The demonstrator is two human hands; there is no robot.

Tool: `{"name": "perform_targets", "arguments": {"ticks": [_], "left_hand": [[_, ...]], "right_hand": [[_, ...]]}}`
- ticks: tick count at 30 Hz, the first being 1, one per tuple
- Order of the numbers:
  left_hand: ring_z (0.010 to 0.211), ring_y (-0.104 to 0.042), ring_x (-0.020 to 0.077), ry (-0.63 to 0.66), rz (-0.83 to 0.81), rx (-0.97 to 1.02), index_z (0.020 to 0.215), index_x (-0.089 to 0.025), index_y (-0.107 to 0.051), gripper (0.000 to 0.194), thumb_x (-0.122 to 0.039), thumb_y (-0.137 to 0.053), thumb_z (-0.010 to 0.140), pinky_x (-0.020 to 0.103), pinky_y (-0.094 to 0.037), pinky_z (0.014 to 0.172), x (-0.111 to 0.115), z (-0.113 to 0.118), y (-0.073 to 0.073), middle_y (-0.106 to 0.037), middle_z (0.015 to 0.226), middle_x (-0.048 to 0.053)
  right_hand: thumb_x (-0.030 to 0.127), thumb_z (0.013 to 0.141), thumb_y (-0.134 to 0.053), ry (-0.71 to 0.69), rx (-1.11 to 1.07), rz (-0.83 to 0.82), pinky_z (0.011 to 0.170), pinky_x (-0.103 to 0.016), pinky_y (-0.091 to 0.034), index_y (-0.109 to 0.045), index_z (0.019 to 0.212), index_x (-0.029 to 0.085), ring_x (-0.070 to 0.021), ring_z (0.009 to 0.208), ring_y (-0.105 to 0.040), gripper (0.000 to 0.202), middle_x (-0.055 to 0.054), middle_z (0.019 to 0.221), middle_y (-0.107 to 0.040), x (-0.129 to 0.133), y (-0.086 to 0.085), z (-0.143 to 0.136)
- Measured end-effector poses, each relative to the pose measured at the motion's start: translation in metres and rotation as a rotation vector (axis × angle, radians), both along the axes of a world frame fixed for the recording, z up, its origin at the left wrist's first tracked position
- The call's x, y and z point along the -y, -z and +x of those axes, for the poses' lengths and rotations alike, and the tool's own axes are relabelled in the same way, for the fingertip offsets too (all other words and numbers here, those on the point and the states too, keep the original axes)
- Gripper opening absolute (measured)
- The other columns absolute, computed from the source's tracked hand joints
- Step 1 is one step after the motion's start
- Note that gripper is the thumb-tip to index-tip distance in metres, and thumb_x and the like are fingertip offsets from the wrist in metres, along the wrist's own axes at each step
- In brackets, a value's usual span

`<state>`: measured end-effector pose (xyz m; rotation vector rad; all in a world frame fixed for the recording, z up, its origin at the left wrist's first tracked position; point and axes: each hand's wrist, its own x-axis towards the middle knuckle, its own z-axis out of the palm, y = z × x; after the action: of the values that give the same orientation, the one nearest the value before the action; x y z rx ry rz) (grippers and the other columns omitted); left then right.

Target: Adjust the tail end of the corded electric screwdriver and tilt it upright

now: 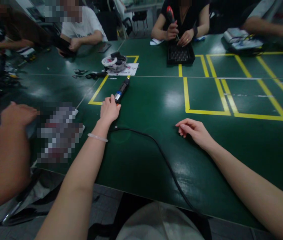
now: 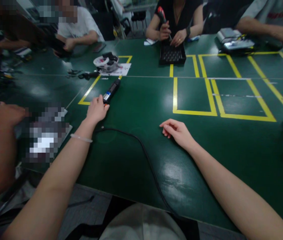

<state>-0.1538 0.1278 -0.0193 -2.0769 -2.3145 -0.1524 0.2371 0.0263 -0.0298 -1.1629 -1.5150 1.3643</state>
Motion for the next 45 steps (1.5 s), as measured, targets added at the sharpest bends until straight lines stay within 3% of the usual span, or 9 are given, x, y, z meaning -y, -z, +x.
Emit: {"name": "perform_targets", "arguments": {"ticks": [7, 17, 23, 28, 35, 40, 45], "left_hand": [[0.135, -0.041, 0.0438, -0.161, 0.038, 0.063, 0.156, -0.001, -0.028, 0.071, -0.041, -0.039, 0.098, 0.058, -0.032, 0.108, -0.025, -0.039, 0.001, -0.038, 0.149, 0.031], [0.134, -0.043, 0.045, -0.124, 0.072, -0.001, 0.155, 0.0, -0.027, 0.072, -0.041, -0.042, 0.099, 0.06, -0.036, 0.106, -0.019, -0.038, 0.001, -0.041, 0.148, 0.032], [0.134, -0.045, 0.042, -0.157, 0.05, -0.077, 0.151, -0.003, -0.032, 0.072, -0.044, -0.051, 0.096, 0.053, -0.041, 0.109, -0.017, -0.034, -0.002, -0.045, 0.146, 0.028], [0.131, -0.048, 0.0401, -0.17, 0.086, -0.06, 0.14, -0.006, -0.044, 0.05, -0.035, -0.04, 0.1, 0.052, -0.045, 0.103, -0.011, -0.026, -0.005, -0.05, 0.14, 0.027], [0.114, -0.061, 0.037, -0.176, 0.107, -0.079, 0.134, -0.011, -0.052, 0.049, -0.042, -0.028, 0.105, 0.046, -0.051, 0.09, 0.015, -0.005, -0.006, -0.06, 0.127, 0.023], [0.108, -0.063, 0.0342, -0.072, 0.088, -0.151, 0.134, -0.012, -0.053, 0.048, -0.044, -0.03, 0.106, 0.041, -0.054, 0.081, 0.046, 0.029, -0.011, -0.063, 0.124, 0.019], [0.105, -0.064, 0.0305, 0.082, 0.056, -0.187, 0.141, -0.01, -0.05, 0.05, -0.043, -0.035, 0.107, 0.036, -0.054, 0.076, 0.077, 0.074, -0.015, -0.062, 0.126, 0.019]], "right_hand": [[0.055, 0.087, -0.069, -0.01, 0.011, -0.007, 0.056, -0.026, -0.048, -0.073, 0.094, 0.017, -0.0138, 0.063, -0.059, 0.039, -0.003, 0.07, -0.066, 0.0, 0.0, 0.001], [0.055, 0.087, -0.068, -0.019, 0.031, -0.01, 0.057, -0.027, -0.048, -0.072, 0.093, 0.017, -0.0136, 0.061, -0.059, 0.038, -0.003, 0.07, -0.066, 0.001, -0.001, -0.001], [0.054, 0.087, -0.068, -0.032, 0.052, -0.014, 0.057, -0.026, -0.047, -0.072, 0.095, 0.016, -0.0132, 0.061, -0.058, 0.039, -0.003, 0.071, -0.066, 0.0, 0.001, 0.0], [0.053, 0.087, -0.067, -0.031, 0.051, -0.011, 0.056, -0.026, -0.047, -0.072, 0.095, 0.016, -0.0134, 0.062, -0.058, 0.038, -0.004, 0.071, -0.066, -0.001, 0.003, -0.001], [0.055, 0.087, -0.067, -0.027, 0.07, 0.003, 0.055, -0.025, -0.046, -0.072, 0.095, 0.016, -0.0135, 0.062, -0.058, 0.04, -0.004, 0.072, -0.067, -0.001, 0.004, -0.002], [0.061, 0.089, -0.063, -0.018, 0.078, 0.026, 0.054, -0.025, -0.045, -0.072, 0.092, 0.016, -0.0141, 0.061, -0.058, 0.046, -0.004, 0.07, -0.066, -0.002, 0.003, -0.003], [0.058, 0.095, -0.055, 0.029, 0.195, 0.153, 0.053, -0.027, -0.04, -0.065, 0.07, 0.018, -0.0127, 0.052, -0.05, 0.049, 0.0, 0.055, -0.054, -0.002, 0.005, -0.004]]}}
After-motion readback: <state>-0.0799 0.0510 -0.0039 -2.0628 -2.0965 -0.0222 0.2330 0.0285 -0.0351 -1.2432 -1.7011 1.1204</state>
